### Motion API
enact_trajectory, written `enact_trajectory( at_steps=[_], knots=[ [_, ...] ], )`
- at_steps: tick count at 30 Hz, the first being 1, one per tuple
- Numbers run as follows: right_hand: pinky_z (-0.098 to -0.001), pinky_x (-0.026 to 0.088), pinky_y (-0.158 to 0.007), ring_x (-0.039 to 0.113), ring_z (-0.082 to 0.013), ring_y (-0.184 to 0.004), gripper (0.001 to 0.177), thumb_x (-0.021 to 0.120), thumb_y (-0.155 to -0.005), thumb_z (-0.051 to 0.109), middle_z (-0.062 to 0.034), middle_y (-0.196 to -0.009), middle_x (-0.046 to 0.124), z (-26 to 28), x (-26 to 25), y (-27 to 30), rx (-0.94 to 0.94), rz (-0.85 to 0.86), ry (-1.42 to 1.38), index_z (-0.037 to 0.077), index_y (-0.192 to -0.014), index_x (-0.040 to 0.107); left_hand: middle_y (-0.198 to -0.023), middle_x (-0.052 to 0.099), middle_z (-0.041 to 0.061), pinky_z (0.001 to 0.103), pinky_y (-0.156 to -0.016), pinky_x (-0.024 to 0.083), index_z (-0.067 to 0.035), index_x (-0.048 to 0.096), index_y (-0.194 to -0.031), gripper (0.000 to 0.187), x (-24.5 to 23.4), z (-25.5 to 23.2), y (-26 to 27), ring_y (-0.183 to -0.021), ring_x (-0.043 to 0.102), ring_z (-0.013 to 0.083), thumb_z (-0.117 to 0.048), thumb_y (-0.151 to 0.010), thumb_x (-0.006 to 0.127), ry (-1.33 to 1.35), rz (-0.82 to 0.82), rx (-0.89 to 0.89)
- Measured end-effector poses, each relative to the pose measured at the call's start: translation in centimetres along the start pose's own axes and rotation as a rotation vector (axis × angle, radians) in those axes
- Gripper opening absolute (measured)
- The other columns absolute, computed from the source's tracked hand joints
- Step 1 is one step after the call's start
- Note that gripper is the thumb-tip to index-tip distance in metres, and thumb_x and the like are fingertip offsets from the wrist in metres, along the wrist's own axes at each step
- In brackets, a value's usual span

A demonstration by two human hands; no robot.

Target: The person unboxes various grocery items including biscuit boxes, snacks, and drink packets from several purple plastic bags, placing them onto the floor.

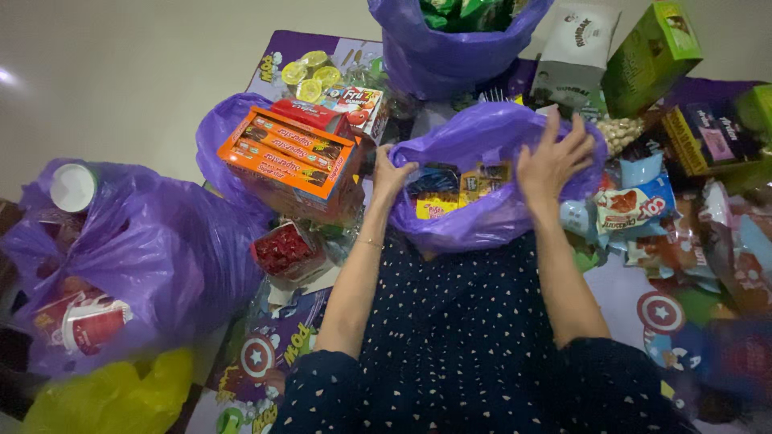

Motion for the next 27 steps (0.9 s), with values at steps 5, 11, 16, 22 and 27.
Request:
enact_trajectory(
  at_steps=[5, 11, 16, 22, 27],
  knots=[
    [-0.0490, 0.054, -0.083, 0.066, -0.0354, -0.090, 0.021, 0.074, -0.098, 0.012, -0.0129, -0.096, 0.066, 4.2, 2.1, 4.1, -0.554, -0.031, -0.299, 0.010, -0.119, 0.070, -0.101, 0.078, 0.010, 0.037, -0.084, 0.053, -0.003, 0.075, -0.116, 0.036, 1.2, 2.8, -2.6, -0.089, 0.069, 0.0177, -0.023, -0.086, 0.071, 0.045, -0.033, -0.305],
    [-0.0498, 0.055, -0.082, 0.071, -0.0396, -0.095, 0.031, 0.064, -0.098, 0.032, -0.0196, -0.104, 0.073, 4.0, 16.1, 2.2, -0.224, 0.614, -0.036, 0.006, -0.112, 0.075, -0.106, 0.075, 0.007, 0.037, -0.087, 0.053, 0.002, 0.073, -0.116, 0.033, 2.4, 5.9, -3.8, -0.093, 0.067, 0.0171, -0.017, -0.090, 0.067, 0.421, -0.104, -0.173],
    [-0.0571, 0.040, -0.107, 0.057, -0.0442, -0.124, 0.064, 0.071, -0.086, 0.052, -0.0212, -0.133, 0.064, 4.4, 19.6, 0.9, -0.355, 0.369, -0.028, 0.007, -0.131, 0.066, -0.107, 0.073, 0.006, 0.037, -0.088, 0.052, 0.003, 0.073, -0.117, 0.035, 1.2, 5.1, -2.5, -0.095, 0.064, 0.0164, -0.025, -0.098, 0.062, 0.466, -0.057, -0.157],
    [-0.0477, 0.036, -0.115, 0.045, -0.0453, -0.137, 0.101, 0.086, -0.068, 0.065, -0.0306, -0.146, 0.050, 1.7, 21.2, 1.0, 0.054, 0.620, -0.030, 0.001, -0.140, 0.054, -0.108, 0.072, 0.007, 0.035, -0.090, 0.049, 0.001, 0.070, -0.119, 0.038, 0.7, 4.7, -1.7, -0.098, 0.063, 0.0170, -0.032, -0.102, 0.060, 0.323, -0.137, -0.258],
    [-0.0597, 0.041, -0.103, 0.053, -0.0458, -0.124, 0.079, 0.080, -0.076, 0.041, -0.0240, -0.138, 0.056, 3.6, 21.7, 3.4, -0.110, 0.689, -0.004, 0.011, -0.143, 0.053, -0.114, 0.072, 0.006, 0.035, -0.094, 0.049, 0.000, 0.069, -0.123, 0.037, 1.8, 4.5, -0.9, -0.104, 0.063, 0.0168, -0.027, -0.100, 0.059, 0.523, -0.077, -0.151]
  ],
)
Point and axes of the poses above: each hand's wrist, its own y-axis away from the middle knuckle, its own x-axis out of the palm, z = x × y, the point moved 3 cm from there along -y, towards the middle knuckle
